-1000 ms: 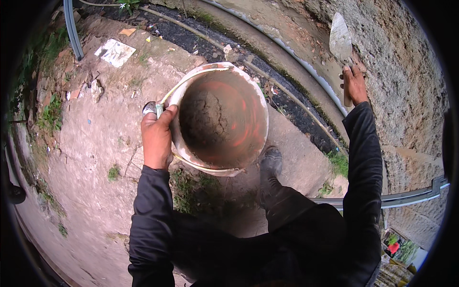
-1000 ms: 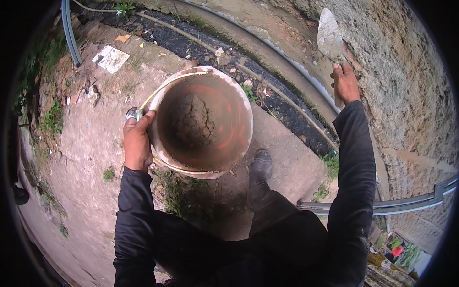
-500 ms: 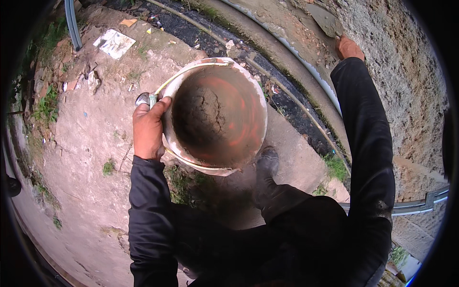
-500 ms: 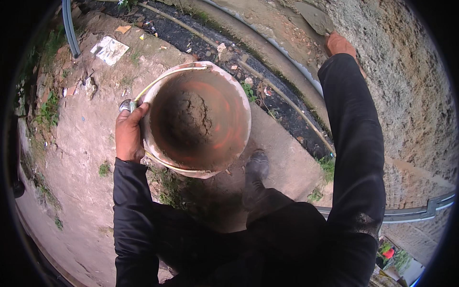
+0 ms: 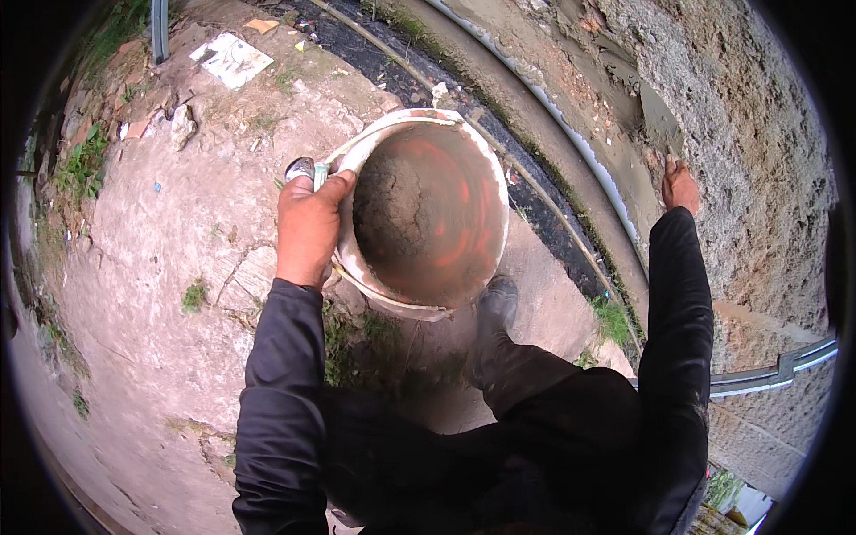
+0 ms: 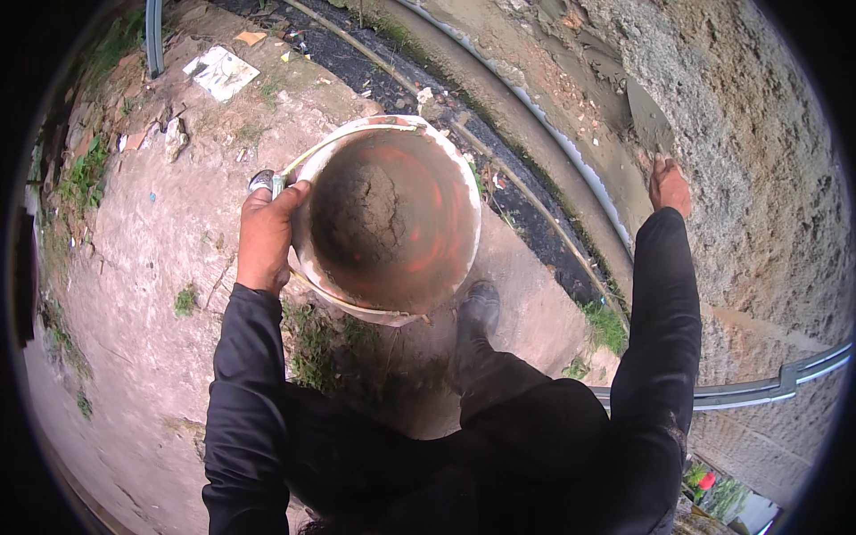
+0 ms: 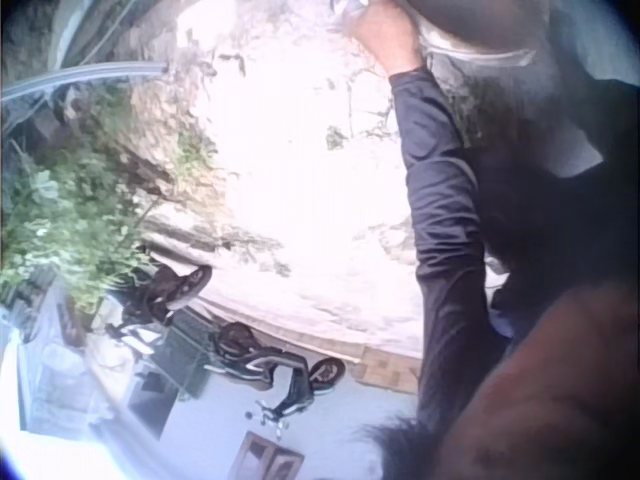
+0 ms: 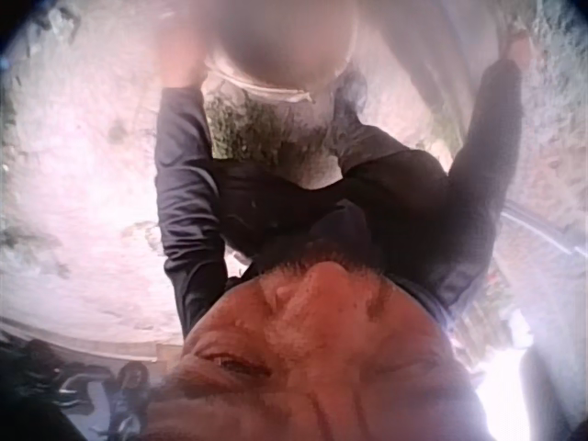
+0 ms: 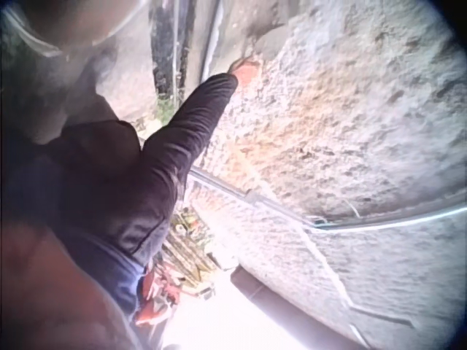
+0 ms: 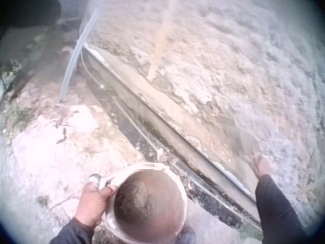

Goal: The person applies wet concrete to a brick wall using a trowel, scooping the mixture from a bucket and smoothing it over the surface of the wall.

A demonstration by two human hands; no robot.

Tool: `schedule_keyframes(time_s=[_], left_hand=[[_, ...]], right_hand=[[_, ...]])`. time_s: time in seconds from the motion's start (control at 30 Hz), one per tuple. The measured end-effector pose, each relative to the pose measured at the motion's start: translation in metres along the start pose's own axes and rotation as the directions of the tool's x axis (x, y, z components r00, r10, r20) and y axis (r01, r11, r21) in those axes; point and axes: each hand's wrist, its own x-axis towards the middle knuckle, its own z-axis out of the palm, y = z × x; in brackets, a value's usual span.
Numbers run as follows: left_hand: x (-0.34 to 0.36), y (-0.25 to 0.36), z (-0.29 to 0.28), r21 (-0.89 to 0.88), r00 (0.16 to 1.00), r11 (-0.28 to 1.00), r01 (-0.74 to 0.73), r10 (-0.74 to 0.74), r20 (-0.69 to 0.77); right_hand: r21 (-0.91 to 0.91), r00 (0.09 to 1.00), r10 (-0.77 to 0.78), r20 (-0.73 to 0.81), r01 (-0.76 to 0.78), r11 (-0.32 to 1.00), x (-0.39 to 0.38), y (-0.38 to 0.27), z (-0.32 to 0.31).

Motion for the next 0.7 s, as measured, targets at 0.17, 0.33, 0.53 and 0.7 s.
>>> schedule_keyframes(time_s=[0.17, 0.33, 0.53, 0.7], left_hand=[[0.002, 0.000, 0.012, -0.045, 1.000, 0.999, -0.002, 0.002, 0.006], [0.003, 0.009, 0.019, -0.191, 1.000, 0.981, 0.016, -0.014, 0.012], [0.008, 0.009, 0.012, -0.138, 1.000, 0.990, 0.021, -0.021, -0.002], [0.007, 0.003, 0.008, -0.099, 1.000, 0.995, 0.017, -0.016, 0.002]], right_hand=[[0.293, 0.970, -0.148, -0.194, 0.201, 0.935, 0.007, -0.085, -0.004], [0.202, 0.996, -0.083, 0.044, 0.073, 0.977, 0.088, -0.115, -0.006], [0.130, 0.998, 0.025, 0.060, -0.033, 0.991, 0.067, -0.111, -0.004], [0.057, 0.986, 0.096, 0.138, -0.105, 0.993, 0.045, -0.077, -0.004]])
